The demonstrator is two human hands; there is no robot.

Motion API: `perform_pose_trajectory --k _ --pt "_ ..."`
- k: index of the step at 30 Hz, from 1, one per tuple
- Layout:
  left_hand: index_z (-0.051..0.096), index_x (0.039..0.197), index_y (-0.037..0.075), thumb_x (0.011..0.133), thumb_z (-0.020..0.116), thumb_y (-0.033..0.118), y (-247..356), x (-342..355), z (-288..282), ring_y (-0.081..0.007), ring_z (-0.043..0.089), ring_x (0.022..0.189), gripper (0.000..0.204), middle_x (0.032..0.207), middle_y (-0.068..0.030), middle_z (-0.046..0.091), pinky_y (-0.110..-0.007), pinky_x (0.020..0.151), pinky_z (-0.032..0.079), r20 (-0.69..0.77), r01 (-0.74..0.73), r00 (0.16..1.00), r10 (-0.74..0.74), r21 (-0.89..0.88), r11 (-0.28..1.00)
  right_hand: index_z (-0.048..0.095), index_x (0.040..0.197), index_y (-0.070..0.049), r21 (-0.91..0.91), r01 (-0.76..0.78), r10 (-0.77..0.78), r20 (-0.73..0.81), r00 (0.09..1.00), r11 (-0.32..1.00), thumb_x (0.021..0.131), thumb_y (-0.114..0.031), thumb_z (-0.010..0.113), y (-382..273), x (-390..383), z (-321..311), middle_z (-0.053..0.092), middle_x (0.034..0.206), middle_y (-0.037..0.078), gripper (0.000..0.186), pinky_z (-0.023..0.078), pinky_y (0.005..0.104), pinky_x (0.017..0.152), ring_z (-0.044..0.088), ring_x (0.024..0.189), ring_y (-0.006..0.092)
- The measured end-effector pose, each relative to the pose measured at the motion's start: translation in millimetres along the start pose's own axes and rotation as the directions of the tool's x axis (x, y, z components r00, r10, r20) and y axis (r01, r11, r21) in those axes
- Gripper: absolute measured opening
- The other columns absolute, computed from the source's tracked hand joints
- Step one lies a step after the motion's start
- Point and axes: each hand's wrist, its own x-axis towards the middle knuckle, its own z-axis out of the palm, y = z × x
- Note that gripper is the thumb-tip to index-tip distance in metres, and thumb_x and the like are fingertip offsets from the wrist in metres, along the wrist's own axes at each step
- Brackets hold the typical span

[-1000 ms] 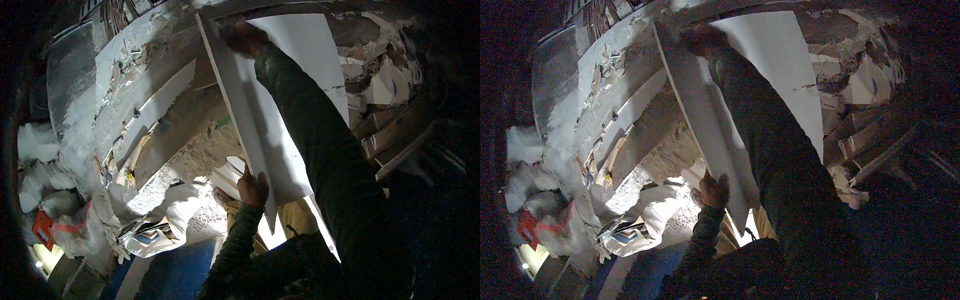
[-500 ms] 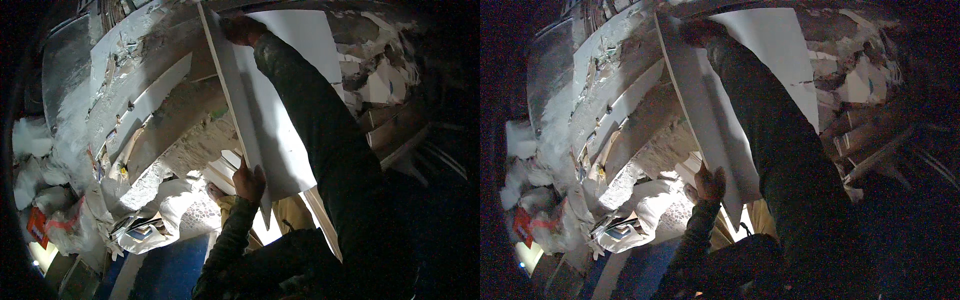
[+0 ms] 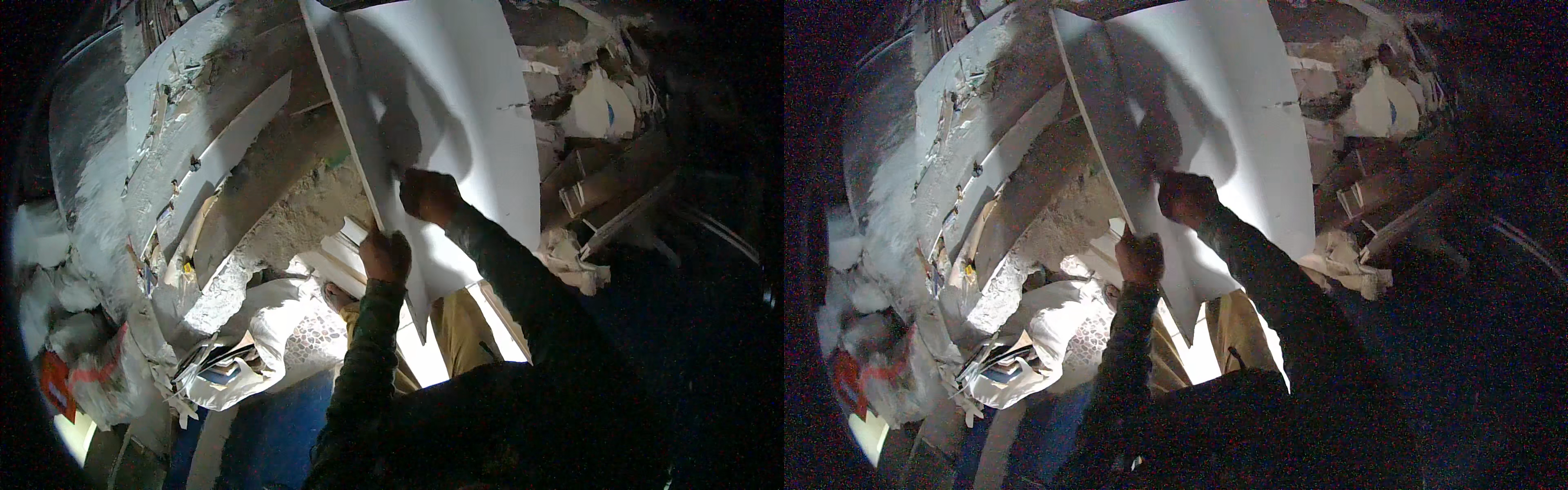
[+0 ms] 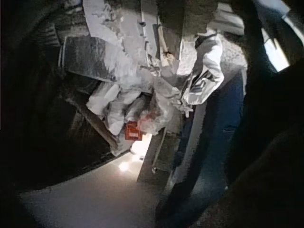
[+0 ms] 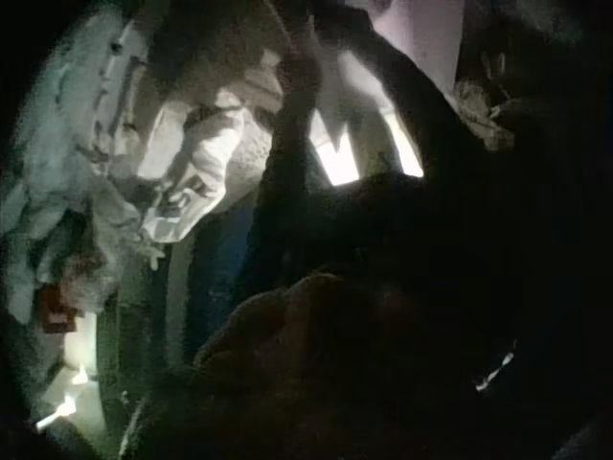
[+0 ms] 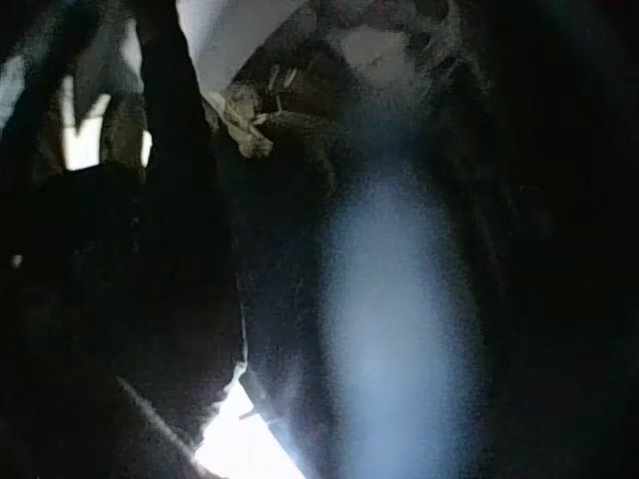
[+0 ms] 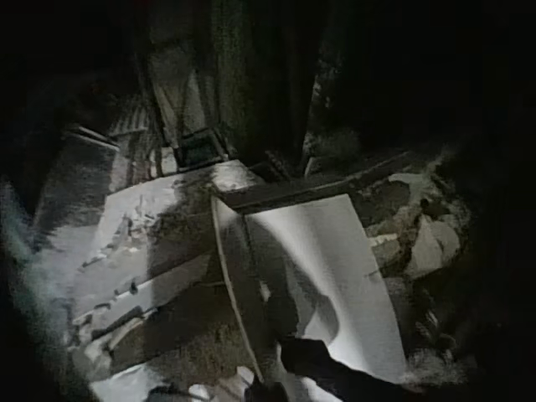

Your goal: The person cuts a piece of drywall that is attached to a wall and then breaks off several small strips from the edge of the drywall by hand.

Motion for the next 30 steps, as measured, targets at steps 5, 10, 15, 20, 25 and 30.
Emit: perform_pose_trajectory --k 5,10,15,20,25,30 --pt "0.052 0.116 -0.001 0.071 0.057 0.011 10 22 -14 -0.0452 0.061 0.078 0.047 0.082 -0.0256 0.064 -0.049 0.068 0.051 -0.006 -0.151 0.988 0.153 0.119 0.981 0.061 0.098 -0.008 -0.028 -0.111 0.114 0.133 0.985 0.993 0.075 -0.017 0.048 -17 2 -16 0.066 0.083 0.014 0.027 0.052 0.0459 0.064 0.065 0.076 0.0327" --pt "0.060 0.105 0.002 0.074 0.064 0.017 25 65 -30 -0.0386 0.064 0.088 0.035 0.094 -0.0221 0.066 -0.045 0.075 0.052 -0.024 -0.162 0.985 0.171 0.217 0.963 0.055 0.119 -0.013 -0.012 -0.119 0.119 0.226 0.967 0.993 0.074 -0.018 0.051 -22 46 -33 0.066 0.099 0.015 0.046 0.052 0.0449 0.075 0.065 0.088 0.0318" --pt "0.060 0.104 0.000 0.072 0.063 0.017 28 74 -29 -0.0379 0.064 0.090 0.036 0.095 -0.0215 0.066 -0.045 0.077 0.052 -0.018 -0.205 0.974 0.225 0.348 0.915 0.055 0.117 -0.013 0.089 -0.216 0.181 0.293 0.939 0.972 0.078 -0.018 0.051 -46 8 -34 0.065 0.103 0.014 0.040 0.053 0.0489 0.072 0.065 0.090 0.0320" --pt "0.061 0.100 0.000 0.070 0.058 0.011 20 73 -25 -0.0384 0.064 0.091 0.032 0.096 -0.0211 0.066 -0.045 0.079 0.051 -0.003 -0.288 0.954 0.300 0.279 0.916 0.061 0.102 -0.008 0.140 -0.220 0.181 0.248 0.952 0.965 0.083 -0.019 0.049 -60 -40 -25 0.067 0.093 0.015 0.026 0.053 0.0485 0.071 0.066 0.086 0.0330" --pt "0.060 0.104 0.002 0.070 0.057 0.008 6 67 -27 -0.0386 0.062 0.094 0.035 0.098 -0.0193 0.066 -0.045 0.083 0.050 0.041 -0.213 0.977 0.210 0.272 0.938 0.061 0.102 -0.009 0.099 -0.125 0.106 0.176 0.979 0.987 0.083 -0.018 0.048 -44 -58 -2 0.067 0.084 0.015 0.025 0.054 0.0477 0.068 0.065 0.080 0.0334" --pt "0.057 0.113 0.001 0.071 0.057 0.009 4 39 -22 -0.0395 0.062 0.093 0.043 0.099 -0.0218 0.065 -0.046 0.082 0.051 -0.055 -0.144 0.986 0.160 0.221 0.964 0.059 0.098 -0.008 0.147 -0.189 0.204 -0.099 0.974 0.971 0.084 -0.020 0.049 -46 -70 37 0.065 0.075 0.013 0.021 0.053 0.0460 0.062 0.065 0.072 0.0314"
